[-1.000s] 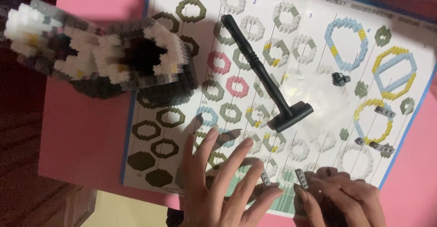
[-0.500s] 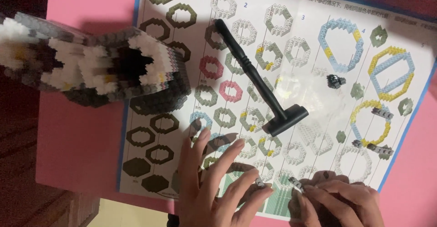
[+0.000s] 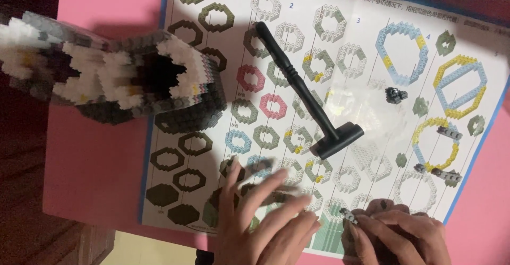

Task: The person assembles small, colorful plastic bricks by hand, following a printed instruction sheet. They retrieve bricks from plastic bags, connect them into small structures, and occasionally use a black plastic tool to press the pieces together.

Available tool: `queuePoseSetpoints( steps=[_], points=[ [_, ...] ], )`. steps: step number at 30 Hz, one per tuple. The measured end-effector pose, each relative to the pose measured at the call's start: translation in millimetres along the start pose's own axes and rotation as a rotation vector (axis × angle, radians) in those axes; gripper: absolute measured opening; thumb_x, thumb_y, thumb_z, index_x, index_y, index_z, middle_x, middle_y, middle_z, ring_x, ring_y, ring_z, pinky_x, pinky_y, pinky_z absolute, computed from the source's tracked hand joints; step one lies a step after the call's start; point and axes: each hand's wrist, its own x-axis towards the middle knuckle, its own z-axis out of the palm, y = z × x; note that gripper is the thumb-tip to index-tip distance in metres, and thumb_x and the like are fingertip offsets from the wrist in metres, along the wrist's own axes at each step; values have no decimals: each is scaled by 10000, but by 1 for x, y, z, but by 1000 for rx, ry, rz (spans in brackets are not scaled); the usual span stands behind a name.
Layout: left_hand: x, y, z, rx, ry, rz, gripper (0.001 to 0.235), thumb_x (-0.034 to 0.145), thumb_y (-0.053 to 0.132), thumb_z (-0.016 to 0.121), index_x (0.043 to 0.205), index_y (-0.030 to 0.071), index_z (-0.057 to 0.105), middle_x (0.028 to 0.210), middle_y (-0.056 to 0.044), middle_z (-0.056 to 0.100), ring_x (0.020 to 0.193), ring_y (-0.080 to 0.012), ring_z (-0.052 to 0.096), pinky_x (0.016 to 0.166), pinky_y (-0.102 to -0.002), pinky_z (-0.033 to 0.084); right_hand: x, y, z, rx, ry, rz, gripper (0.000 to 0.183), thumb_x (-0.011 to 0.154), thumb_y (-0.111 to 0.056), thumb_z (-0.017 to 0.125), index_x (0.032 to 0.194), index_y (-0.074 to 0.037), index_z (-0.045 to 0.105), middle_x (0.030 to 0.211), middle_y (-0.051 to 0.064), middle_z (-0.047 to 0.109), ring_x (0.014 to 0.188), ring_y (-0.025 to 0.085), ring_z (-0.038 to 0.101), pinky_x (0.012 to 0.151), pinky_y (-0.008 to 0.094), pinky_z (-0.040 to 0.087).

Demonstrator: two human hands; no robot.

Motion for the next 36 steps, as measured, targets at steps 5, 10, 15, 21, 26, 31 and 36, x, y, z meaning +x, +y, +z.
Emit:
queuePoseSetpoints(
  steps=[5, 10, 15, 21, 26, 31, 36],
  points=[
    [-2, 4, -2, -74, -45, 2, 104, 1014, 247, 711, 1001, 165, 774, 966, 21, 771, 1220, -294, 687, 1221, -832, 302, -3, -2, 14, 61, 81, 46, 47, 913, 3, 815, 889, 30, 785, 1061, 148, 621, 931, 227, 608, 890, 332, 583],
    [1, 12, -11, -81, 47, -51, 249, 1030, 363, 594, 1014, 188, 771, 835, 86, 816, 1011, -124, 820, 1128, -548, 536, -25, 81, 35, 306, 147, -122, 132, 873, 17, 799, 830, 67, 684, 876, 148, 671, 771, 251, 692, 916, 359, 649],
    [2, 15, -6, -100, 163, -123, 151, 1011, 344, 650, 978, 220, 730, 826, 104, 775, 903, -109, 846, 1029, -457, 648, -4, 17, 9, 20, 97, -159, 96, 874, -81, 857, 826, -50, 780, 1000, 116, 661, 915, 223, 569, 904, 351, 529],
    [0, 12, 0, -110, 201, -121, 188, 1025, 387, 617, 966, 240, 718, 837, 115, 756, 878, -103, 839, 999, -442, 663, -2, 23, 10, 100, 102, -206, 131, 816, -94, 888, 857, -53, 770, 993, 102, 650, 880, 188, 552, 849, 321, 571],
    [-8, 5, 0, -156, 132, -113, 240, 1054, 430, 593, 1027, 228, 721, 904, 87, 772, 962, -160, 843, 1037, -490, 677, 0, 41, 5, 78, 104, -253, 110, 843, -154, 862, 867, -85, 780, 1013, 83, 666, 872, 179, 568, 866, 319, 554],
    [-12, -1, -1, -186, 89, -71, 240, 1083, 430, 570, 1084, 229, 702, 960, 85, 778, 1024, -164, 831, 1054, -468, 683, 6, 40, -12, -29, -84, -275, 226, 805, -292, 865, 982, -168, 801, 1099, -15, 712, 945, 113, 601, 892, 292, 448],
    [-5, 2, 1, -164, 198, -91, 304, 1096, 447, 510, 977, 250, 709, 868, 117, 764, 903, -99, 821, 895, -365, 710, 7, 45, -3, 119, -42, -252, 191, 808, -213, 837, 938, -87, 776, 1036, 50, 665, 850, 148, 615, 812, 290, 591]
  ],
)
